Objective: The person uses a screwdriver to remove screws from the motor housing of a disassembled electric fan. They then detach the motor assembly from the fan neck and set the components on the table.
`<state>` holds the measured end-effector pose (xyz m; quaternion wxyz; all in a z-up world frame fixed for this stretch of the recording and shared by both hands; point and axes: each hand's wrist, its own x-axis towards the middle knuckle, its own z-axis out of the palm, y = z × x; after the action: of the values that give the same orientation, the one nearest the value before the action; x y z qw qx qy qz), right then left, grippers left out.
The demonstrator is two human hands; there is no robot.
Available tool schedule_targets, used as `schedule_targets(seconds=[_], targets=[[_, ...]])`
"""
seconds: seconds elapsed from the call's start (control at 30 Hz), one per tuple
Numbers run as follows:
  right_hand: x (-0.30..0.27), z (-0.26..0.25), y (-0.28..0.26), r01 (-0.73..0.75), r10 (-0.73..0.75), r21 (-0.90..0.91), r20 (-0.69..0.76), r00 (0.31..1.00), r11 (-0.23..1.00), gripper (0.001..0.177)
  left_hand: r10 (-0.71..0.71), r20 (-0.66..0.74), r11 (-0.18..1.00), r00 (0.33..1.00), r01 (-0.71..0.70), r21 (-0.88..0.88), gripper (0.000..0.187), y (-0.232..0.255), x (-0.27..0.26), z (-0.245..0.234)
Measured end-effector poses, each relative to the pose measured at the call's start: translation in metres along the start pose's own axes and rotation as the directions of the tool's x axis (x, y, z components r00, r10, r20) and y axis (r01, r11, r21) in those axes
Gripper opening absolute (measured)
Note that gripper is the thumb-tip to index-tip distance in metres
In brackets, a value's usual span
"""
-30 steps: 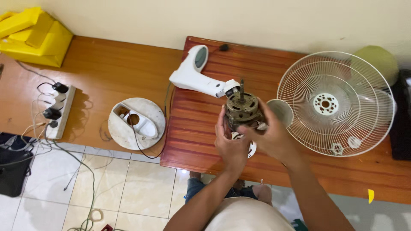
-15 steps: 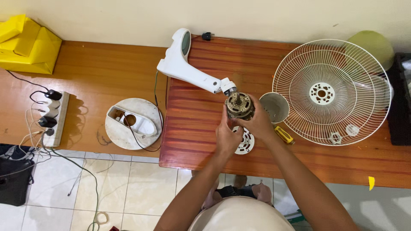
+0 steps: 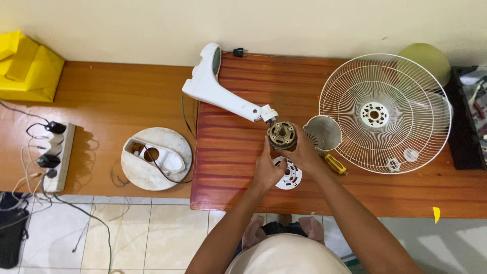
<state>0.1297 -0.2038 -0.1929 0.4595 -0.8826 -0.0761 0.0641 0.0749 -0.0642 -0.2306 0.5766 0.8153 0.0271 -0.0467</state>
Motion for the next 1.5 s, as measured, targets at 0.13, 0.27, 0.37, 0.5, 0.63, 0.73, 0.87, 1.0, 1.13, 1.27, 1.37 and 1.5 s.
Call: schedule_targets(seconds=[0.13,0.27,0.37,0.5,0.63,0.73,0.87,1.0,1.13,1.27,1.37,1.5], targets=[[-0.002,0.007,-0.007,-0.113,0.115,-0.076,0.013,0.993,0.991,0.082,-0.082,0.045,0.997,0.996,0.082,0.01,0.102,-0.005,0.001,-0.005],[-0.007,0.013,-0.008,0.005,-0.012,-0.159,-0.042,0.999,0.987,0.077,-0.058,0.089,0.998,0.994,0.056,0.021,0.1,-0.008,0.0,-0.015],[-0.01,0.016,-0.004,0.06,-0.071,-0.123,-0.087,0.994,0.991,0.081,-0.072,0.127,0.997,0.989,0.069,0.023,0.097,-0.009,0.001,-0.02],[-0.013,0.025,0.002,-0.009,-0.031,-0.258,-0.15,0.988,0.966,0.087,-0.078,0.104,0.996,0.991,0.074,0.043,0.086,-0.012,0.001,-0.021],[-0.024,0.038,0.005,0.004,-0.092,-0.347,-0.237,0.967,0.938,0.085,-0.083,0.065,0.991,0.994,0.09,-0.102,0.07,-0.016,0.006,-0.02],[-0.033,0.041,0.006,-0.022,-0.064,-0.3,-0.274,0.96,0.954,0.08,-0.06,0.099,0.981,0.993,0.077,-0.179,0.064,-0.019,0.01,-0.02],[-0.04,0.046,0.001,0.009,-0.117,-0.284,-0.365,0.923,0.959,0.068,-0.143,0.117,0.958,0.983,0.167,-0.234,0.064,-0.018,0.014,-0.02],[-0.046,0.041,-0.006,-0.03,-0.053,-0.221,-0.359,0.932,0.975,0.053,-0.212,0.12,0.932,0.97,0.237,-0.273,0.062,-0.015,0.014,-0.018],[-0.041,0.037,-0.015,0.014,-0.107,-0.226,-0.406,0.908,0.974,0.036,-0.174,0.112,0.922,0.978,0.202,-0.331,0.058,-0.015,0.014,-0.017],[-0.039,0.033,-0.028,-0.049,-0.02,-0.16,-0.4,0.916,0.986,0.028,-0.183,0.09,0.919,0.979,0.203,-0.338,0.062,-0.01,0.013,-0.018],[-0.039,0.033,-0.034,-0.155,0.059,-0.212,-0.4,0.914,0.965,0.017,-0.315,0.107,0.913,0.943,0.332,-0.236,0.065,-0.007,0.013,-0.02],[-0.042,0.034,-0.032,-0.156,0.041,-0.269,-0.388,0.921,0.951,0.021,-0.243,0.12,0.908,0.963,0.269,-0.322,0.069,-0.006,0.013,-0.018]])
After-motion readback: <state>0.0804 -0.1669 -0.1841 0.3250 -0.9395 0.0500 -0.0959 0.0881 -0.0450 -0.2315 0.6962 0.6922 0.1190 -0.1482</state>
